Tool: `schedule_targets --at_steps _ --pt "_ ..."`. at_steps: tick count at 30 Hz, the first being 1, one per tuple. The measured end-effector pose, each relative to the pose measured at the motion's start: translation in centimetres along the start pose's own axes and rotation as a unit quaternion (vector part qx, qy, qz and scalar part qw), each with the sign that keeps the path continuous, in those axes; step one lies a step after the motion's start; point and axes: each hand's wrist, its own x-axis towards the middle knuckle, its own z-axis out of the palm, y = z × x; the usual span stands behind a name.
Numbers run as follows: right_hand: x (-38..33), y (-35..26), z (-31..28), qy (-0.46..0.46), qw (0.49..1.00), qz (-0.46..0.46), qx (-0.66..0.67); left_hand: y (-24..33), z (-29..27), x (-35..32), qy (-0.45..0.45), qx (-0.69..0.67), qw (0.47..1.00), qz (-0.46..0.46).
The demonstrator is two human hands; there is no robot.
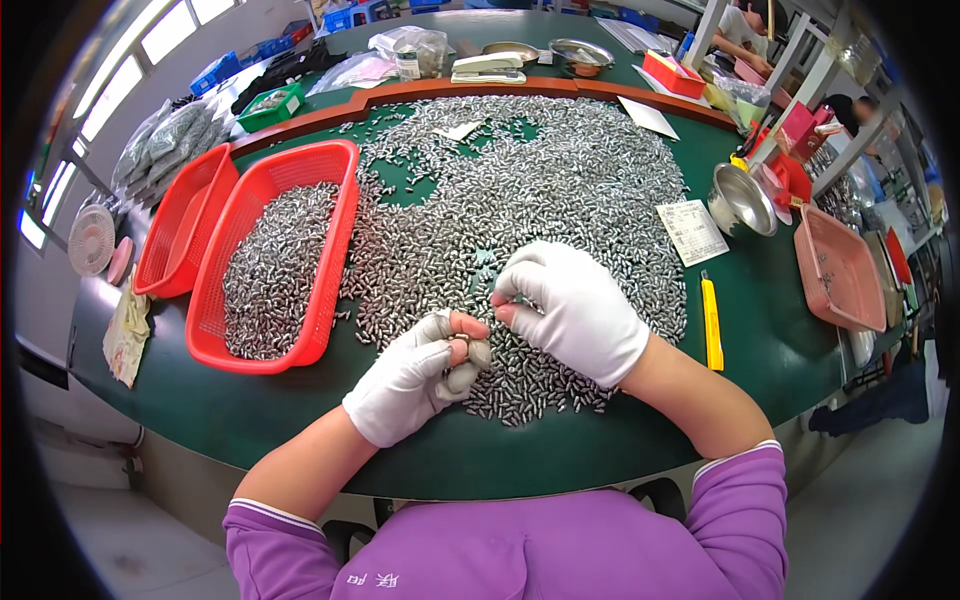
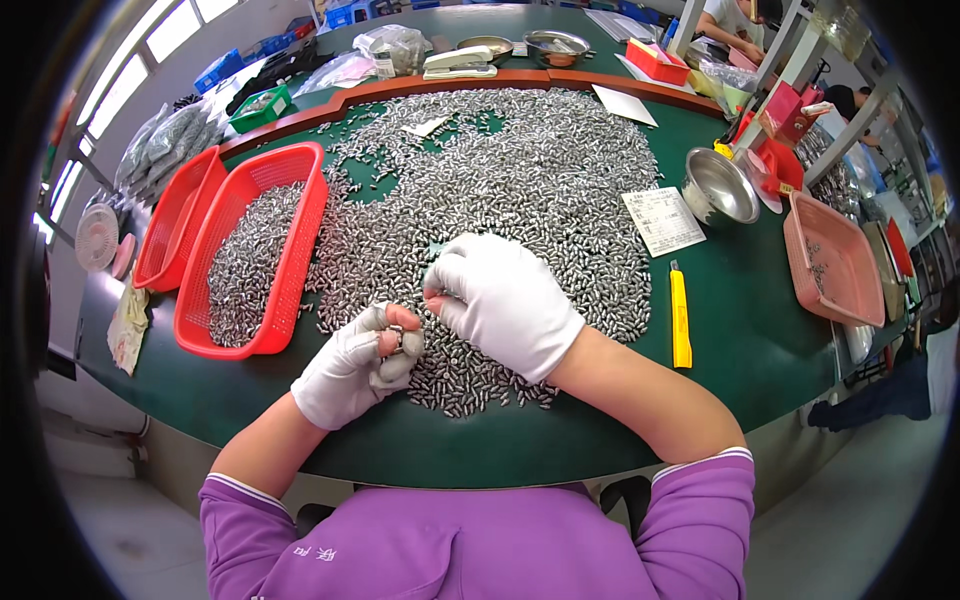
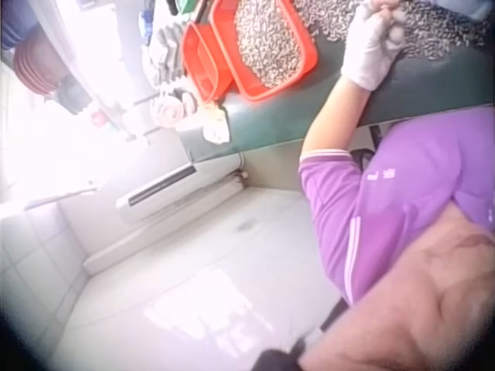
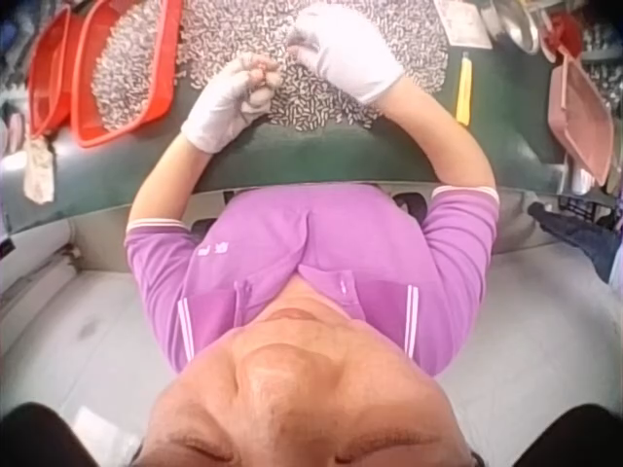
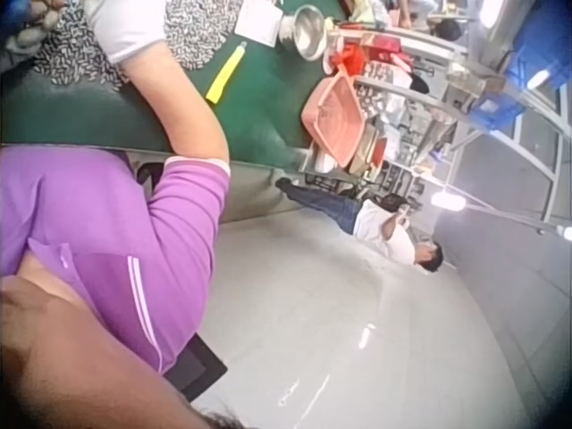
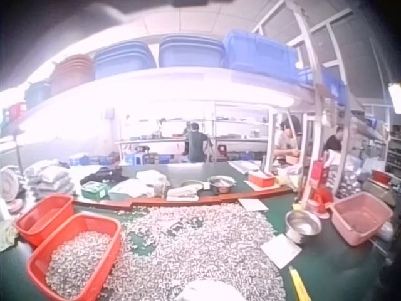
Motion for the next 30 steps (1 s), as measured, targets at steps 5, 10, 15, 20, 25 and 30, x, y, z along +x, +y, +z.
schedule_targets --at_steps 5,10,15,20,25,30 --pt "0.1 -1.0 0.0 -0.008 0.996 -0.077 0.033 0.1 0.8 -0.1 -0.003 0.006 1.0 -0.002" --pt "-0.2 -1.4 0.3 -0.008 0.995 -0.088 0.041 0.1 0.7 -0.2 0.004 0.028 1.0 0.001" --pt "-0.7 -0.1 0.3 -0.071 0.992 0.008 -0.106 -0.1 0.2 -0.1 0.0 0.01 1.0 0.014" --pt "-1.2 1.4 1.3 -0.144 0.975 0.049 -0.159 -0.2 0.2 0.1 0.007 -0.002 1.0 0.013" --pt "-1.0 1.0 1.3 -0.146 0.968 0.055 -0.195 0.1 0.2 0.2 0.007 -0.026 1.0 0.0" --pt "-1.0 -0.4 -1.2 -0.166 0.954 0.094 -0.23 0.0 0.0 0.1 0.006 -0.033 0.999 0.0"
